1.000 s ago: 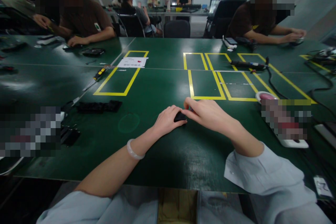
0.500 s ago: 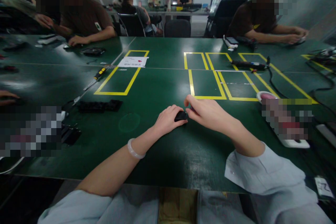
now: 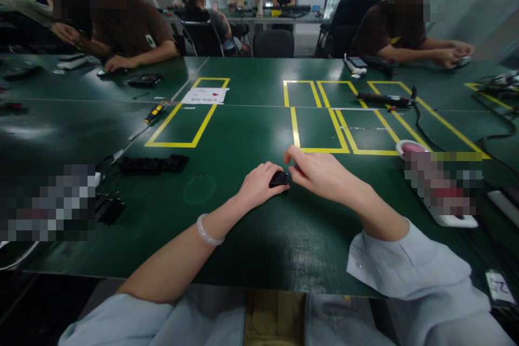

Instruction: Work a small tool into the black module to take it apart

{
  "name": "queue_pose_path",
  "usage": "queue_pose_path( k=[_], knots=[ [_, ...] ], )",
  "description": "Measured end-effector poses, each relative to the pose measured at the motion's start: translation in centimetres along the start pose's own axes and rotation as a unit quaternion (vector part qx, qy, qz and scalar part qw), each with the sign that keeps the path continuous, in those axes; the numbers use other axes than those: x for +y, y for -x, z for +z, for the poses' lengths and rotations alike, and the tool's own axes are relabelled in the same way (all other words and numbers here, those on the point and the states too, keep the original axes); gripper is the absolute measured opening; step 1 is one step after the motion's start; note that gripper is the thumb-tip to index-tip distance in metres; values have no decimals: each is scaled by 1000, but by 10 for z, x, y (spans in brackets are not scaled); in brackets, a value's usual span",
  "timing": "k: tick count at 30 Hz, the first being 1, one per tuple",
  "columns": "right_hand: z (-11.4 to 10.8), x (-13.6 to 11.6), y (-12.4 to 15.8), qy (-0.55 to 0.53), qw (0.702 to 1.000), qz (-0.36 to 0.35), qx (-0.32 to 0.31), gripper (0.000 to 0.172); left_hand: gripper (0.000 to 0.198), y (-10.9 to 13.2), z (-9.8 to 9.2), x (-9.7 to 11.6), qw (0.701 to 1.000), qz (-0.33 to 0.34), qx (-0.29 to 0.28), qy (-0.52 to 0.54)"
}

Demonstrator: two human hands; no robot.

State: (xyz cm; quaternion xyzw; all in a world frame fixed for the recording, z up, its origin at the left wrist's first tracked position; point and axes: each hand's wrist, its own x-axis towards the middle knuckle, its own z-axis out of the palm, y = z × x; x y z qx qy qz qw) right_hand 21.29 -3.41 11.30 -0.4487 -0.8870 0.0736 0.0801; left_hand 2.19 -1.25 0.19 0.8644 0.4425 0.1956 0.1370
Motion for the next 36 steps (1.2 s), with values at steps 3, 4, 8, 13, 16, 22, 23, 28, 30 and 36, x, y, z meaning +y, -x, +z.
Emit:
queue_pose_path(
  k=[3,4,8,13,16,22,23,28,30,36],
  knots=[
    [-2,-2,0,-1,1000,6,-3,21,41,0,1,-1,1000,1,6,-2],
    [-3,-3,-1,0,1000,8,-4,24,41,0,2,-1,1000,2,8,-4],
    [-1,-2,-3,16,1000,16,-11,30,41,0,3,-2,1000,4,8,-8],
    [2,2,-2,19,1000,9,-9,23,42,0,2,-1,1000,-3,3,-10],
    [0,2,-1,2,1000,0,-7,20,42,0,1,0,1000,0,2,1],
    [-4,-2,0,-9,1000,8,-7,19,41,0,1,0,1000,-1,3,1],
    [-4,-2,0,-8,1000,11,-9,23,40,0,2,-1,1000,0,4,-1],
    [-3,-3,-1,13,999,24,-18,29,40,0,3,-1,1000,3,8,-10],
    [-3,-2,-2,20,999,24,-18,25,41,0,2,-1,1000,1,7,-13],
    [-2,0,0,7,1000,2,-10,19,42,0,0,0,1000,0,0,4]
  ],
)
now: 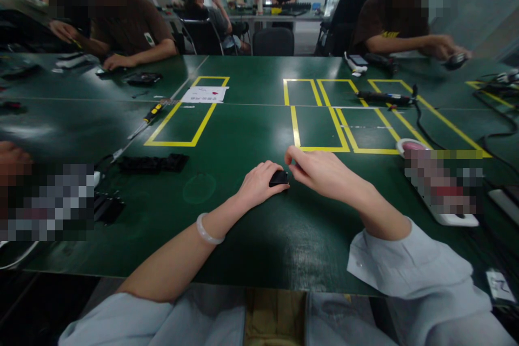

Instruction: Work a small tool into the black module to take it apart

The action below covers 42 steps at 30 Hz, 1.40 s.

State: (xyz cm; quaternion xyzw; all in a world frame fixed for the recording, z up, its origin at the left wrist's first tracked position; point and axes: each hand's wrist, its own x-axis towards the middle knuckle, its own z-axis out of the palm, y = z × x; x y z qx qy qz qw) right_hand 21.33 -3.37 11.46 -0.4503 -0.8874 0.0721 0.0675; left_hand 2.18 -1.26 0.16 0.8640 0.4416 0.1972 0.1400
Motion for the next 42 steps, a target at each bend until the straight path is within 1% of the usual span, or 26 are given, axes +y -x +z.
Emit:
queue_pose_path(
  k=[5,8,10,15,24,29,31,37,42],
  knots=[
    [-1,-1,1,-10,1000,-1,10,18,42,0,1,-1,1000,0,4,-3],
    [-1,-2,0,-11,1000,3,7,28,40,0,2,-2,1000,5,8,-6],
    [-1,-2,-1,-2,1000,9,0,31,40,0,3,-2,1000,6,8,-9],
    [1,1,-2,21,1000,11,1,23,42,0,3,-2,1000,2,6,-14],
    [0,-2,0,-2,1000,7,8,16,41,0,0,-1,1000,5,8,-2],
    [-1,-3,0,-7,1000,11,5,30,39,0,2,-1,1000,12,16,1],
    [-1,-3,0,-5,1000,13,3,32,39,0,2,-2,1000,12,17,1],
    [1,-1,-2,14,1000,18,-1,24,42,0,3,-1,1000,5,9,-19],
    [3,1,-2,15,1000,3,14,18,41,0,1,0,1000,4,3,-5]
  ],
)
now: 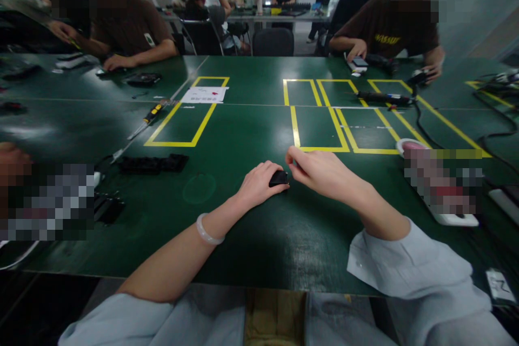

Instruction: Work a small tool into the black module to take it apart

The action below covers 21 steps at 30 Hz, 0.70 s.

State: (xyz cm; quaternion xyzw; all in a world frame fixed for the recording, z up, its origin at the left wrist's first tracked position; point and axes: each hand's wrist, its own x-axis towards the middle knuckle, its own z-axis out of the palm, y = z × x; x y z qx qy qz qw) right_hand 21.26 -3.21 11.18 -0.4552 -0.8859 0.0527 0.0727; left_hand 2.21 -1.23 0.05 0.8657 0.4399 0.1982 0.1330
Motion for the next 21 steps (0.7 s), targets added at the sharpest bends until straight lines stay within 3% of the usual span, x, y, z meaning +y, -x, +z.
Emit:
queue_pose_path(
  k=[9,21],
  knots=[
    [-2,-2,1,-25,1000,5,-2,26,40,-1,1,-1,1000,1,8,-5],
    [-2,-2,1,-27,1000,3,-4,17,40,0,-2,1,1000,-6,-1,13]
  ],
)
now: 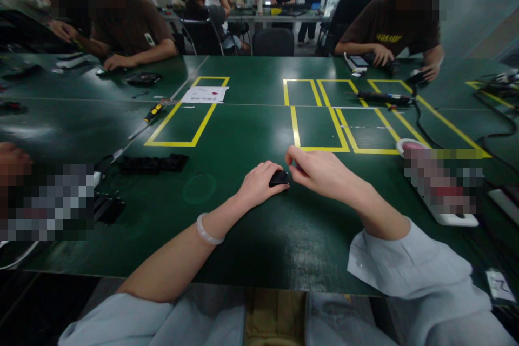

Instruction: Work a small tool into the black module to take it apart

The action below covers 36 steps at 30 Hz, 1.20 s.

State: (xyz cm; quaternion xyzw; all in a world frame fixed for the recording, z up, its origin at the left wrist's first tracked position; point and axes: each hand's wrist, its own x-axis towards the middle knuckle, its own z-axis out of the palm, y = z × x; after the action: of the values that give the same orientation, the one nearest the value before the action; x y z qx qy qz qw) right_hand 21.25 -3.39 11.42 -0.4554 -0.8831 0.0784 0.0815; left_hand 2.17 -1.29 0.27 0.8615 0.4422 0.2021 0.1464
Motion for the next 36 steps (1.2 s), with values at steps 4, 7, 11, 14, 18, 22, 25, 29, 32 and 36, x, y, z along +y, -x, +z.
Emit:
queue_pose_path(
  k=[4,7,11,14,18,22,25,29,32,36],
  knots=[
    [-1,-1,1,-4,1000,-5,0,16,40,0,0,0,1000,3,3,3],
    [-1,-2,1,-4,1000,-5,-2,25,39,0,1,0,1000,5,3,1],
    [0,-1,0,15,1000,6,-10,24,40,0,1,0,1000,4,2,-11],
    [1,1,0,19,1000,2,-8,19,41,0,1,1,1000,4,-1,-12],
    [1,2,1,11,1000,-3,-1,19,41,0,0,1,1000,3,-1,-9],
    [-2,-1,1,-1,1000,1,-1,19,40,0,0,0,1000,6,3,-15],
    [-3,-3,1,-1,1000,5,-7,27,39,0,1,-1,1000,6,4,-13],
    [-1,0,0,12,1000,9,-13,29,39,0,2,-1,1000,4,6,-12],
    [1,2,0,20,1000,5,-10,23,40,0,2,0,1000,5,5,-12],
    [2,3,1,17,1000,-7,-3,20,41,0,1,0,1000,6,5,-8]
  ],
)
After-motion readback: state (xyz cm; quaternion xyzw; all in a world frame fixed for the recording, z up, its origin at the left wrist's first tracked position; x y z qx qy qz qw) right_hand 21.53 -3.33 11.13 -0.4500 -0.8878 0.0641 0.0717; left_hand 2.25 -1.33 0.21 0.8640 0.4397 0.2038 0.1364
